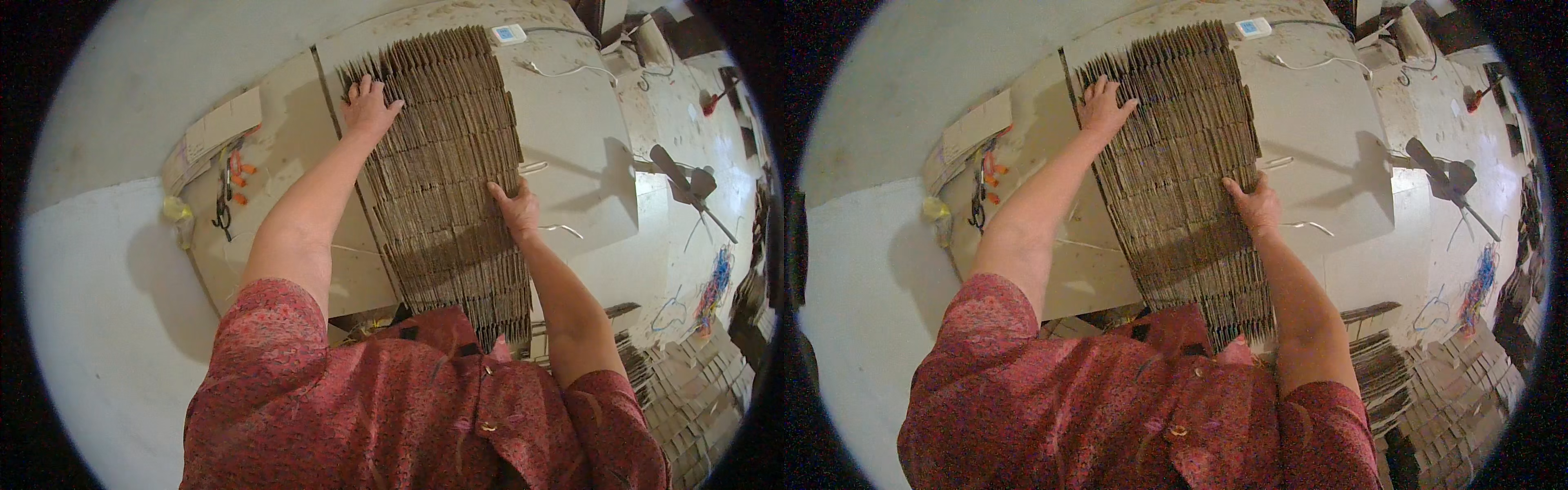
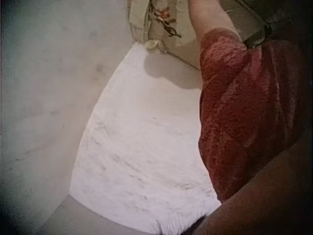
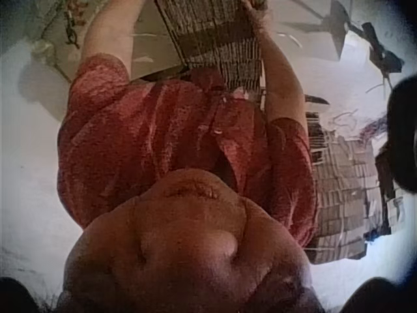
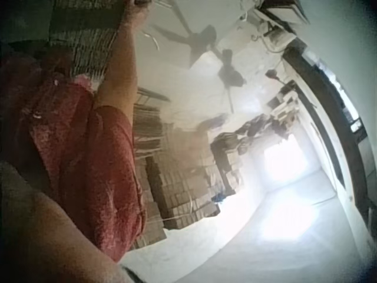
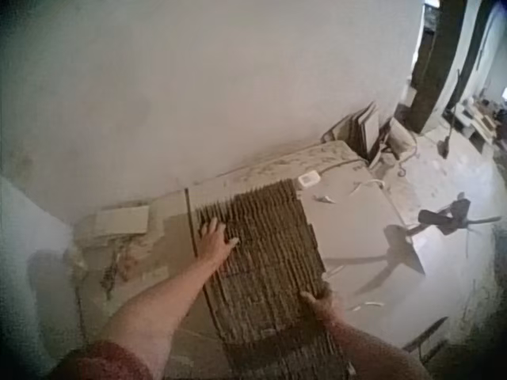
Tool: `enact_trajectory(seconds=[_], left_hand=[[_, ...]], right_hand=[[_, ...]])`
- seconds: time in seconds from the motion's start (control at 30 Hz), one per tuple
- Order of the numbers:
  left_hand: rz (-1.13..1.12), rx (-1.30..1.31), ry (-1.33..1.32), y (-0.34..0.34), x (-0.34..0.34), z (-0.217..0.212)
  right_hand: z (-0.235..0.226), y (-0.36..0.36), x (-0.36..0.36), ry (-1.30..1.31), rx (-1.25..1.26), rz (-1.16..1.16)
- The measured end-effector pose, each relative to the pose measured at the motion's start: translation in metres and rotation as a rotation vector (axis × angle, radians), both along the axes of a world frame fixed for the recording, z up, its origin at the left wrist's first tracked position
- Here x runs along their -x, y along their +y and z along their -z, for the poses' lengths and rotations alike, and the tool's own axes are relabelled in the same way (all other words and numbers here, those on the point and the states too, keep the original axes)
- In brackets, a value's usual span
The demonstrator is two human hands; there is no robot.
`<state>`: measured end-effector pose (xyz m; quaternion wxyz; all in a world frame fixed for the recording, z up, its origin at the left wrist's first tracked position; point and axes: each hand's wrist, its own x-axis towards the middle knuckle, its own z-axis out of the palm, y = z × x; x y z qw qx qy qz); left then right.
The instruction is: The person gathers flat cardboard pieces, stacks them, and ties the stack with white plastic straps. They repeat this process, moving the tied bundles to a nearby pile and retrieving more cardboard to continue bundling.
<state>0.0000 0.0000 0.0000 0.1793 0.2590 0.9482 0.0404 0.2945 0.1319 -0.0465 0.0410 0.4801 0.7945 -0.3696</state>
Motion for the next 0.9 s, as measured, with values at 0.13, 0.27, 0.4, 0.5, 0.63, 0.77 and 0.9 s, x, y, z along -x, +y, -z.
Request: enact_trajectory(seconds=[0.13, 0.27, 0.4, 0.5, 0.63, 0.77, 0.9], left_hand=[[0.029, -0.061, 0.062, 0.003, -0.008, 0.002], [0.145, 0.021, 0.11, 0.013, -0.001, -0.002], [0.107, 0.017, 0.099, 0.017, 0.0, 0.004], [0.059, -0.05, 0.107, 0.022, -0.001, 0.003], [-0.017, -0.076, 0.085, 0.03, -0.001, 0.004], [0.013, -0.094, 0.055, 0.037, -0.006, 0.002], [0.09, 0.041, 0.022, 0.039, -0.003, -0.001]], right_hand=[[-0.007, -0.001, -0.003, 0.068, -0.006, 0.005], [-0.007, -0.004, 0.004, 0.125, -0.01, 0.0], [-0.006, -0.002, 0.002, 0.058, -0.027, 0.003], [0.001, -0.001, -0.001, 0.071, -0.032, 0.007], [-0.014, -0.002, 0.004, 0.087, 0.0, 0.002], [0.003, 0.001, -0.003, 0.081, -0.012, 0.004], [-0.002, 0.0, -0.001, 0.077, -0.027, -0.01]])
